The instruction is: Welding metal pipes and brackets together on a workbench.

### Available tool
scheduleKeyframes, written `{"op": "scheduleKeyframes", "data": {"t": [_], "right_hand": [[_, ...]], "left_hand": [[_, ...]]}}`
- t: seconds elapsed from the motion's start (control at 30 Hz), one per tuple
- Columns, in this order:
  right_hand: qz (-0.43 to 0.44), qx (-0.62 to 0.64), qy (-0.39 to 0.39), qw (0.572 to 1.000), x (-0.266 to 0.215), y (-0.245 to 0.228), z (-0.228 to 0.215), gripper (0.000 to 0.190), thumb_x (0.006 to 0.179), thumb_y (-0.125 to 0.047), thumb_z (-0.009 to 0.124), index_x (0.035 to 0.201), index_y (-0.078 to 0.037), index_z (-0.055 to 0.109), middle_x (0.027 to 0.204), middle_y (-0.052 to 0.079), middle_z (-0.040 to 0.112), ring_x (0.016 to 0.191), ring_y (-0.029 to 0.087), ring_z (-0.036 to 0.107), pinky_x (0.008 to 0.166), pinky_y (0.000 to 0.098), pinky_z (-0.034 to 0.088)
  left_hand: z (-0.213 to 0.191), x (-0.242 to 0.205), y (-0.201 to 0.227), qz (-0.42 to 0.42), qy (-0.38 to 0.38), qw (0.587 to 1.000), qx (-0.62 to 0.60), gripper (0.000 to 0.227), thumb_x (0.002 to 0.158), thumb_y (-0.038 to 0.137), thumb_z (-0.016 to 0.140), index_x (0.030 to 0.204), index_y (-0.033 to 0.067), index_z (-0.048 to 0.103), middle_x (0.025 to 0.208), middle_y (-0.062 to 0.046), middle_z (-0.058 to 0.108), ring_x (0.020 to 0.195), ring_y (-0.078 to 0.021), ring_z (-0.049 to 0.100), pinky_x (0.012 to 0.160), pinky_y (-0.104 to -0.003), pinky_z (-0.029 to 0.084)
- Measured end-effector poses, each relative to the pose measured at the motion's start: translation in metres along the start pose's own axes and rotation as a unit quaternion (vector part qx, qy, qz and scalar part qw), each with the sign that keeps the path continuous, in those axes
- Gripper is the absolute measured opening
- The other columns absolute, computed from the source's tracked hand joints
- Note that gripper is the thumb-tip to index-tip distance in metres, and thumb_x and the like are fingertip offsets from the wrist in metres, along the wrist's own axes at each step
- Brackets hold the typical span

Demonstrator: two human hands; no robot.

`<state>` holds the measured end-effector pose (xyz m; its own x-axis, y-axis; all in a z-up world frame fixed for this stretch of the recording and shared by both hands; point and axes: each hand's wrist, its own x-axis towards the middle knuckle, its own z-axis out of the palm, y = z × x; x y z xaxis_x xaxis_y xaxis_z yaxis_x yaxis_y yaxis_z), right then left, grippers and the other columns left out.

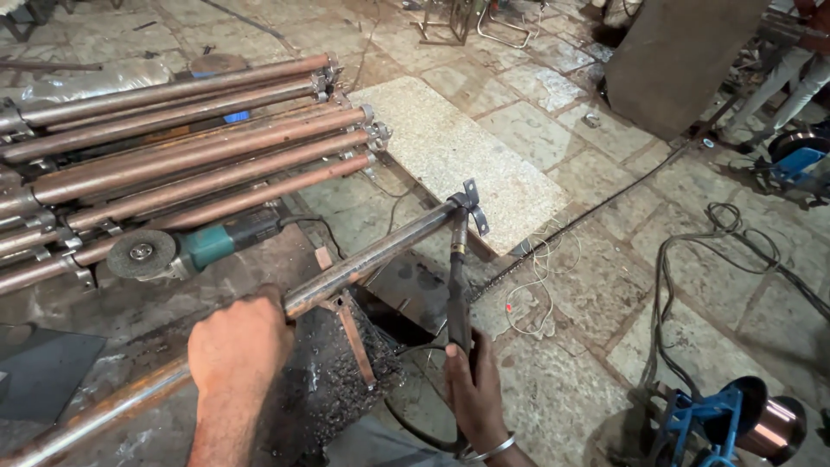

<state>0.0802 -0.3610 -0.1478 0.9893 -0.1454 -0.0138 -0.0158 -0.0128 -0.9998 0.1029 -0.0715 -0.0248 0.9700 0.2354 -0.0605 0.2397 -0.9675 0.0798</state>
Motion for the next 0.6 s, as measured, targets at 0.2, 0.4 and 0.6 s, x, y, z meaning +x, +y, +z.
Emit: {"op": "scheduleKeyframes", "data": {"t": [0.2,0.4,0.6], "right_hand": [[0.012,-0.005,0.010,1.000,-0.001,-0.002,0.006,0.052,0.094,-0.034,0.063,0.135,-0.006,0.047,0.062,-0.004,0.047,0.045,0.006,0.041,0.039,0.0254,0.033],[0.000,-0.033,0.023,0.999,-0.001,0.000,0.009,0.051,0.094,-0.032,0.063,0.136,-0.007,0.047,0.060,-0.003,0.049,0.044,0.007,0.042,0.039,0.0266,0.034],[-0.056,-0.099,0.044,0.993,-0.004,-0.010,0.016,0.045,0.098,-0.030,0.062,0.133,-0.005,0.051,0.076,0.000,0.056,0.055,0.008,0.050,0.046,0.0282,0.042]], "left_hand": [[0.006,0.002,-0.003,-0.002,0.001,1.000,0.001,0.034,0.083,0.037,0.072,0.109,0.0164,0.065,0.096,-0.013,0.077,0.091,-0.0333,0.077,0.080,-0.048,0.061],[0.024,0.009,-0.010,0.006,0.015,1.000,0.000,0.029,0.082,0.037,0.072,0.102,0.0175,0.064,0.095,-0.012,0.076,0.089,-0.0342,0.076,0.077,-0.048,0.060],[0.005,0.002,-0.002,0.003,-0.016,1.000,-0.009,0.036,0.081,0.041,0.072,0.106,0.0168,0.062,0.098,-0.012,0.076,0.090,-0.0346,0.076,0.078,-0.049,0.060]]}}
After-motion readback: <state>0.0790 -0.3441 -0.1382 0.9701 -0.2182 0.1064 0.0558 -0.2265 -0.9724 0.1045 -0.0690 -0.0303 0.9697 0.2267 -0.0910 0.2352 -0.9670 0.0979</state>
